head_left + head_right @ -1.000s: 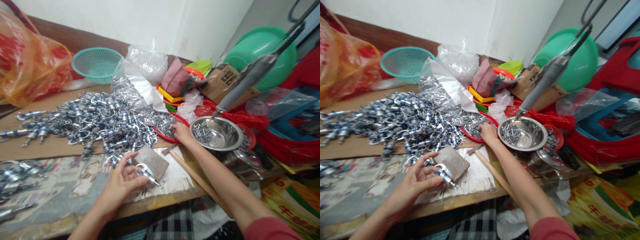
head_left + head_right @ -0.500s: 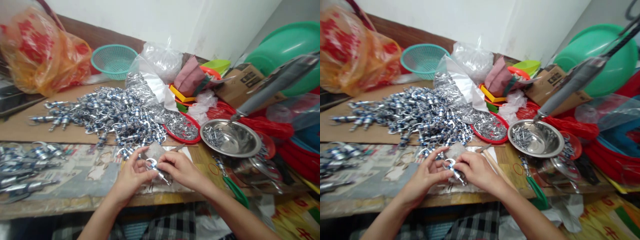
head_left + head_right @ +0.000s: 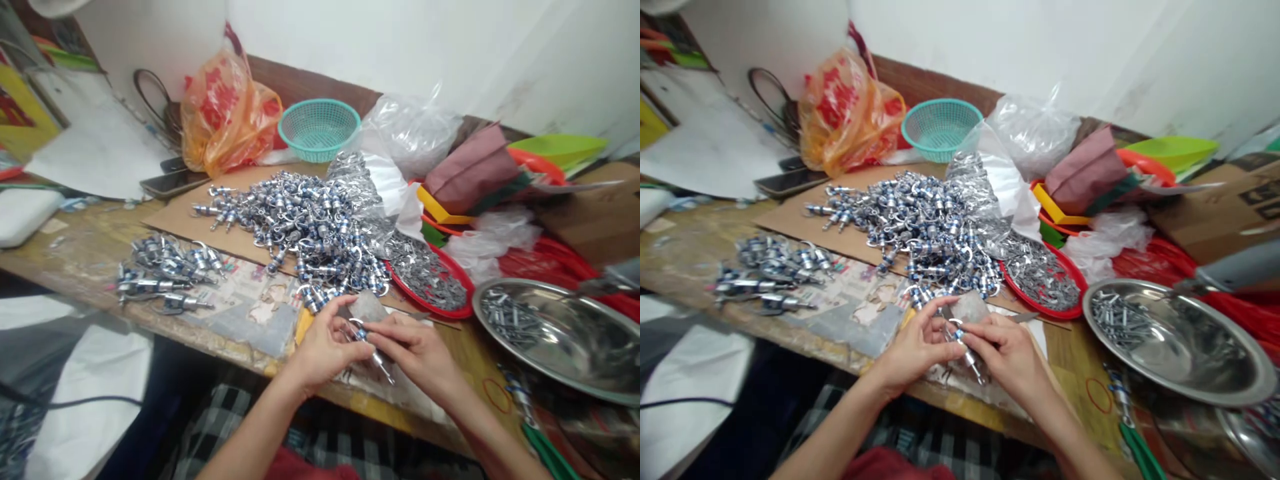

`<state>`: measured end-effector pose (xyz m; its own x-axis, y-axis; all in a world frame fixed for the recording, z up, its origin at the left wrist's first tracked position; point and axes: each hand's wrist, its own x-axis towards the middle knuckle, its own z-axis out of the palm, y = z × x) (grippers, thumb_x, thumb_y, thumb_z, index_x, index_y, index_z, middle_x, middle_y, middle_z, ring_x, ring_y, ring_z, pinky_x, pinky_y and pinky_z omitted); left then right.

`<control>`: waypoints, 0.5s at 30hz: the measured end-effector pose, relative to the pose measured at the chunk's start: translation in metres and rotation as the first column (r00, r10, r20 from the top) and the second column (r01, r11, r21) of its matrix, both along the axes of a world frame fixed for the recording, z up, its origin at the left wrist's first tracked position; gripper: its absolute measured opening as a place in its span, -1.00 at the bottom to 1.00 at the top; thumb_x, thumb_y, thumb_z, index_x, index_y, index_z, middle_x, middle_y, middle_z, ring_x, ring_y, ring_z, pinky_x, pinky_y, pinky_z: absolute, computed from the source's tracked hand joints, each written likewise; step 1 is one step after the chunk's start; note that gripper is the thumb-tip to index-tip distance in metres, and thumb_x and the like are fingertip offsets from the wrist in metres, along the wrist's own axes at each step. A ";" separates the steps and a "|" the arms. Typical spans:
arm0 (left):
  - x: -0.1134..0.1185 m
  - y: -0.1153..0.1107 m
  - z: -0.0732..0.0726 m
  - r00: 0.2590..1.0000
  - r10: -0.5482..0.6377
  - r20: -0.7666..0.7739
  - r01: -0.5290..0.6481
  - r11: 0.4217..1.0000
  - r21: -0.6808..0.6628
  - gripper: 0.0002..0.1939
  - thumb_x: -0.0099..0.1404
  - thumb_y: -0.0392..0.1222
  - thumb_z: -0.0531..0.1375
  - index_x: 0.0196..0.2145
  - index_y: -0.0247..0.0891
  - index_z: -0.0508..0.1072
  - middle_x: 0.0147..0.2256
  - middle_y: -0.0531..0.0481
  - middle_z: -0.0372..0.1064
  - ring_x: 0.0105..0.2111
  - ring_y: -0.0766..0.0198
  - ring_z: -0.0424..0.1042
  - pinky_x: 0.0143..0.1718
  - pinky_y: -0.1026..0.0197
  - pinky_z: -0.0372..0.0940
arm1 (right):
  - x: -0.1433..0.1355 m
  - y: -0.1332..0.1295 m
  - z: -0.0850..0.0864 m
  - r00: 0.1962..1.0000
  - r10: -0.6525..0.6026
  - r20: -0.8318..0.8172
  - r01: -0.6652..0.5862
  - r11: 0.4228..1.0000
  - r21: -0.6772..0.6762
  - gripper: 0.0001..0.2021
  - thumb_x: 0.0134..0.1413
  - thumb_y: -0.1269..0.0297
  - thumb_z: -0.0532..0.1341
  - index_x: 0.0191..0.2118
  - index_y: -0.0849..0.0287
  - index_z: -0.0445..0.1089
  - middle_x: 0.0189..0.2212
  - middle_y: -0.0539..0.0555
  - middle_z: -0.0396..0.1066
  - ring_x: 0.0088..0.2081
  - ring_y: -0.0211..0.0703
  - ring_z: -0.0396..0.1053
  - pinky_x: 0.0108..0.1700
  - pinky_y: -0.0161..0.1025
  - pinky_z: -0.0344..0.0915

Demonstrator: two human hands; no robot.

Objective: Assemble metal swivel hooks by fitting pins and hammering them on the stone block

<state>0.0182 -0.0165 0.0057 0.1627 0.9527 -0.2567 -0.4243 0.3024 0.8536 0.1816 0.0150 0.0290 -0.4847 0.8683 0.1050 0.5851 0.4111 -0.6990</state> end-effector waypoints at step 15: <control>-0.005 0.005 0.003 0.995 -0.091 -0.040 0.091 0.996 -0.002 -0.25 -0.08 -0.24 0.35 0.05 -0.16 0.14 -0.40 0.08 0.37 -0.39 0.24 0.41 -0.36 0.22 0.27 | -0.010 -0.001 0.002 0.930 -0.297 -0.215 0.239 0.936 -0.260 -0.92 -0.04 0.40 0.18 -0.47 0.21 0.41 -0.55 -0.03 0.38 -0.49 -0.28 0.29 -0.42 -0.35 0.19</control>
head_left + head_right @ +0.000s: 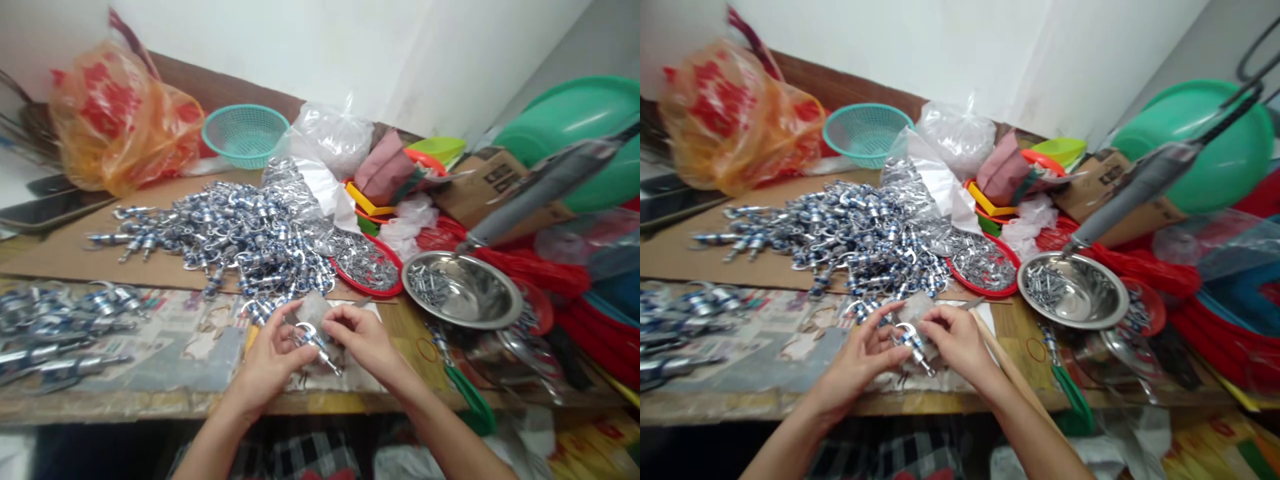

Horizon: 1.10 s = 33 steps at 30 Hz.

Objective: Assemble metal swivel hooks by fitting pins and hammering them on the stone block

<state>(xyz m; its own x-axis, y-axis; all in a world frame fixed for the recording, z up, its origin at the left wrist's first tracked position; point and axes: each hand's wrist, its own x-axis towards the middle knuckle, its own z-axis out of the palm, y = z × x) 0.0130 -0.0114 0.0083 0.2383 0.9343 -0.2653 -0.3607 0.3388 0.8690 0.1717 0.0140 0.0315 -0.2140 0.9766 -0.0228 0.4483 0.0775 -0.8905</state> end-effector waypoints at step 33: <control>-0.002 0.002 0.005 0.998 -0.012 -0.067 0.012 1.000 0.002 -0.22 -0.09 -0.19 0.37 0.07 -0.18 0.15 -0.37 0.04 0.41 -0.34 0.20 0.45 -0.30 0.21 0.30 | 0.089 -0.059 -0.008 0.846 -0.257 0.467 0.107 0.940 0.324 -0.75 0.07 0.27 0.12 -0.10 0.14 0.34 -0.20 0.12 0.42 -0.15 -0.05 0.39 -0.15 -0.18 0.35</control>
